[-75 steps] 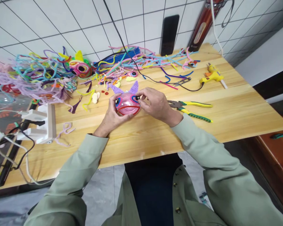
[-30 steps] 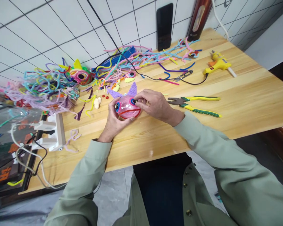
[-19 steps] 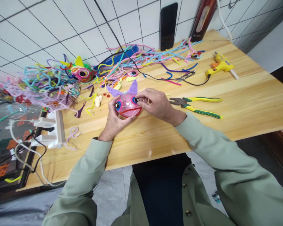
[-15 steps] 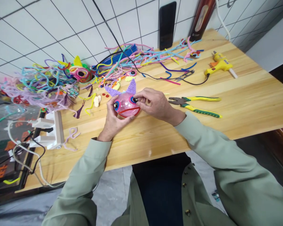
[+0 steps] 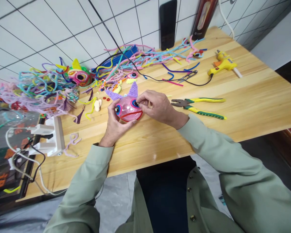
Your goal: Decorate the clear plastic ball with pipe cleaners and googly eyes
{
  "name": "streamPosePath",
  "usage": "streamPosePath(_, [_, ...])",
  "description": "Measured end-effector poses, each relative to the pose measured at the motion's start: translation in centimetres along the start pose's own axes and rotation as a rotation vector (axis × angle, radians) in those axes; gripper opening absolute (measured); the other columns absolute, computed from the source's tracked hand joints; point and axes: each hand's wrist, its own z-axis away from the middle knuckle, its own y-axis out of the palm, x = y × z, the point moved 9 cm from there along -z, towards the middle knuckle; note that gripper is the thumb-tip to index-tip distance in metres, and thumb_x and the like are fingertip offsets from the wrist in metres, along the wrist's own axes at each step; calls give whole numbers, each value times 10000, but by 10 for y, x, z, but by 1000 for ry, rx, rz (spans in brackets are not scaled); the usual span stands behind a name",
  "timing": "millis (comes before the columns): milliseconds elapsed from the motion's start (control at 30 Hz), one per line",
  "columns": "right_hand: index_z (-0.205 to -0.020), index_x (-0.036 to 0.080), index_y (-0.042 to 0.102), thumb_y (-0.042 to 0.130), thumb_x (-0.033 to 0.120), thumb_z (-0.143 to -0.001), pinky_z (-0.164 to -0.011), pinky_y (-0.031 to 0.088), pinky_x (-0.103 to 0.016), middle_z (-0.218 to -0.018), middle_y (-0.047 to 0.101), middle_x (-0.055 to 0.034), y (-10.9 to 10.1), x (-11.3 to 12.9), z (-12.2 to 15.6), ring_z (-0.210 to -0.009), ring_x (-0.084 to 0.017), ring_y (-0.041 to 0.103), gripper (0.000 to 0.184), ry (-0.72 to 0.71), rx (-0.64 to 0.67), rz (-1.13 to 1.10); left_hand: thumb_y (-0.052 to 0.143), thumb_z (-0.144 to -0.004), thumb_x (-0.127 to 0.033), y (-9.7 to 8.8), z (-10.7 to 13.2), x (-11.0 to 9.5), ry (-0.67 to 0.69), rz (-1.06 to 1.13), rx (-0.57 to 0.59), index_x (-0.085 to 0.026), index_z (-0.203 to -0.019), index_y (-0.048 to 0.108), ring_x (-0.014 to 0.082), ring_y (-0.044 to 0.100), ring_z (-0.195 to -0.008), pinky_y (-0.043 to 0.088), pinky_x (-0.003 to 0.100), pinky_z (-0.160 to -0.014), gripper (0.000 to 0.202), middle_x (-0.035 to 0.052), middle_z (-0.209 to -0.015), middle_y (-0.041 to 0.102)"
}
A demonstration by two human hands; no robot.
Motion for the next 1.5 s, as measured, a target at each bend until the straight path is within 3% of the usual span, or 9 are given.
streamPosePath(500, [-991, 217, 746, 650, 121, -952, -806, 515, -321, -876, 732, -16, 0, -4, -2, -793, -179, 632, 141, 71, 18, -50, 1061, -792, -603, -1, 1, 0, 1, -15, -1, -344, -1691, 380, 419, 596, -1594, 524, 665, -1357, 1156, 156, -1681, 494])
streamPosePath(767, [-984, 215, 739, 654, 122, -940, -786, 501, -309, -866, 728, -7, -1, -4, -2, -770, -167, 611, 133, 73, 6, -53, 1046, -794, -672, 0, 1, 2, -6, -3, 2, -345, -1692, 379, 424, 586, -1597, 506, 693, -1360, 1166, 156, -1679, 495])
streamPosePath(1500, [-964, 215, 748, 645, 120, -948, -821, 521, -329, -897, 738, -23, 0, -6, -1, -810, -180, 638, 141, 76, 17, -35, 1047, -796, -660, 2, 3, 3, -17, 17, 13, -370, -1687, 384, 432, 588, -1598, 516, 715, -1349, 1148, 147, -1681, 495])
